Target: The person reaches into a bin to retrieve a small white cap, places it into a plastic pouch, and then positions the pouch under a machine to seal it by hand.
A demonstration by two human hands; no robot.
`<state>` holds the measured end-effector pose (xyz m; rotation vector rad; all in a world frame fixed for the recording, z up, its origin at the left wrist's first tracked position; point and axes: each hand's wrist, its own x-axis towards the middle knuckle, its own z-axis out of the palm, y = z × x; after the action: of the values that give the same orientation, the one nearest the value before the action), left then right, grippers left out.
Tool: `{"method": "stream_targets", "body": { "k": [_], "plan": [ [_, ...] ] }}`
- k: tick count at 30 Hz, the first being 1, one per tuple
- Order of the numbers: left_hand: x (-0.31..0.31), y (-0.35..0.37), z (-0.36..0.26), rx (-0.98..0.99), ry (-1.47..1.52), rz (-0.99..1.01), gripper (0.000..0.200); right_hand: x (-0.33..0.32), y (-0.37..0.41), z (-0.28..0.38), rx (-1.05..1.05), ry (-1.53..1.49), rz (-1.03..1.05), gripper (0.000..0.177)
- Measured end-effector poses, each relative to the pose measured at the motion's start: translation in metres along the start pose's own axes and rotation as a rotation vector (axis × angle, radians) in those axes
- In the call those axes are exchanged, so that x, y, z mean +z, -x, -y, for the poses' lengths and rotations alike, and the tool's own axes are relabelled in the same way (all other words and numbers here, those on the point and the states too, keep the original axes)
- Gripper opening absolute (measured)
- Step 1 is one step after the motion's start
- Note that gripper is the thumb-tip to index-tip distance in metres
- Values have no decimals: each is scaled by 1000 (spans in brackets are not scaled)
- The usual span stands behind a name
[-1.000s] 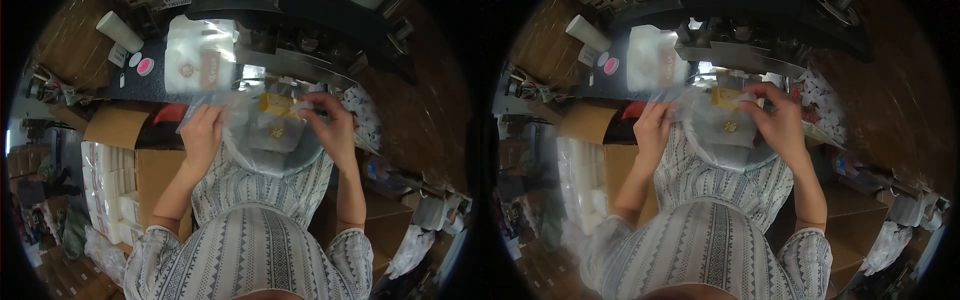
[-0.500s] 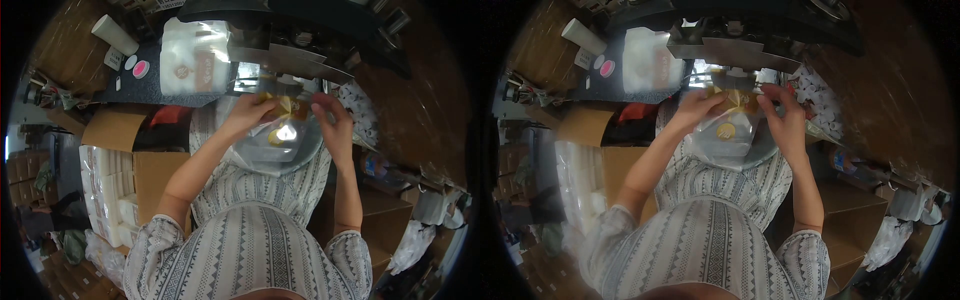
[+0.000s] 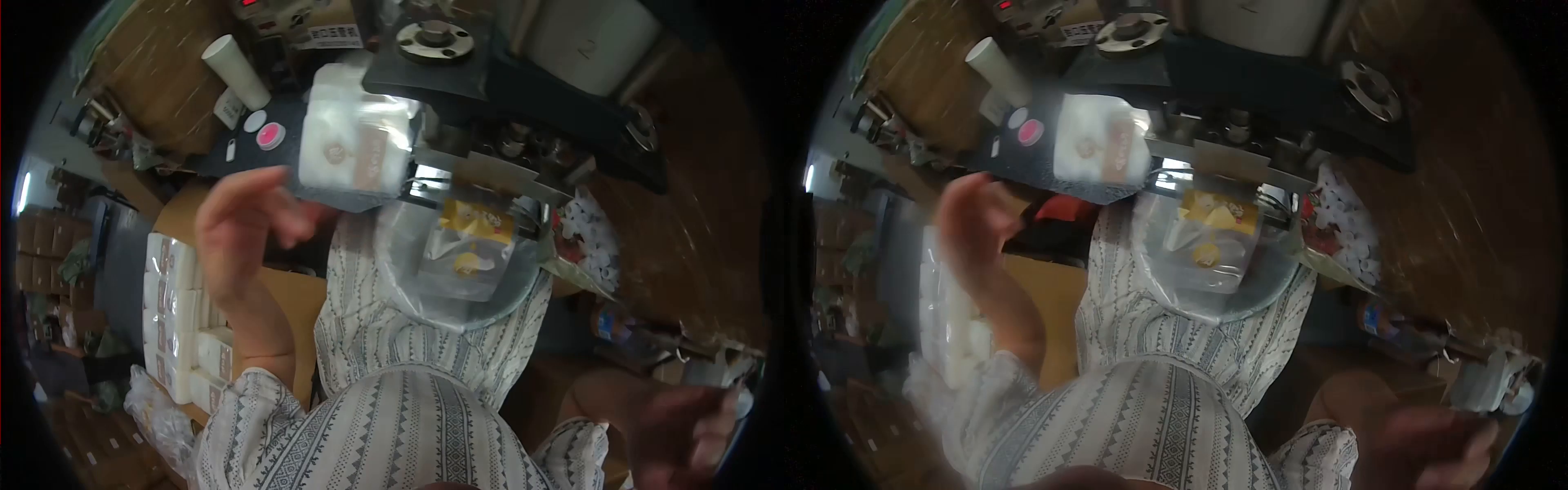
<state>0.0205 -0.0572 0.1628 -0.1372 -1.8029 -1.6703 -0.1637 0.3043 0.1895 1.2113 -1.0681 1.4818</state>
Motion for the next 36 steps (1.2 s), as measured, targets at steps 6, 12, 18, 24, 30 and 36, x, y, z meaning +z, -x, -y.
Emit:
{"method": "stream_targets", "body": {
  "k": [6,12,18,24,30,36],
  "plan": [
    [10,22,-56,662,514,475,28,37,7,-21,-18,-239,67,59],
    [-2,15,-32,439,339,626,48,34,-4,-17,-57,-247,208,59],
    [-11,15,-12,358,356,588,58,3,-6,24,-39,-29,346,59],
    [-46,34,23,266,348,663,60,25,10,8,170,-210,209,68],
    [-37,27,33,125,359,582,57,19,25,4,310,-76,275,81],
    [-24,23,40,-86,198,379,55,10,38,4,428,-70,322,80]
  ]
}}
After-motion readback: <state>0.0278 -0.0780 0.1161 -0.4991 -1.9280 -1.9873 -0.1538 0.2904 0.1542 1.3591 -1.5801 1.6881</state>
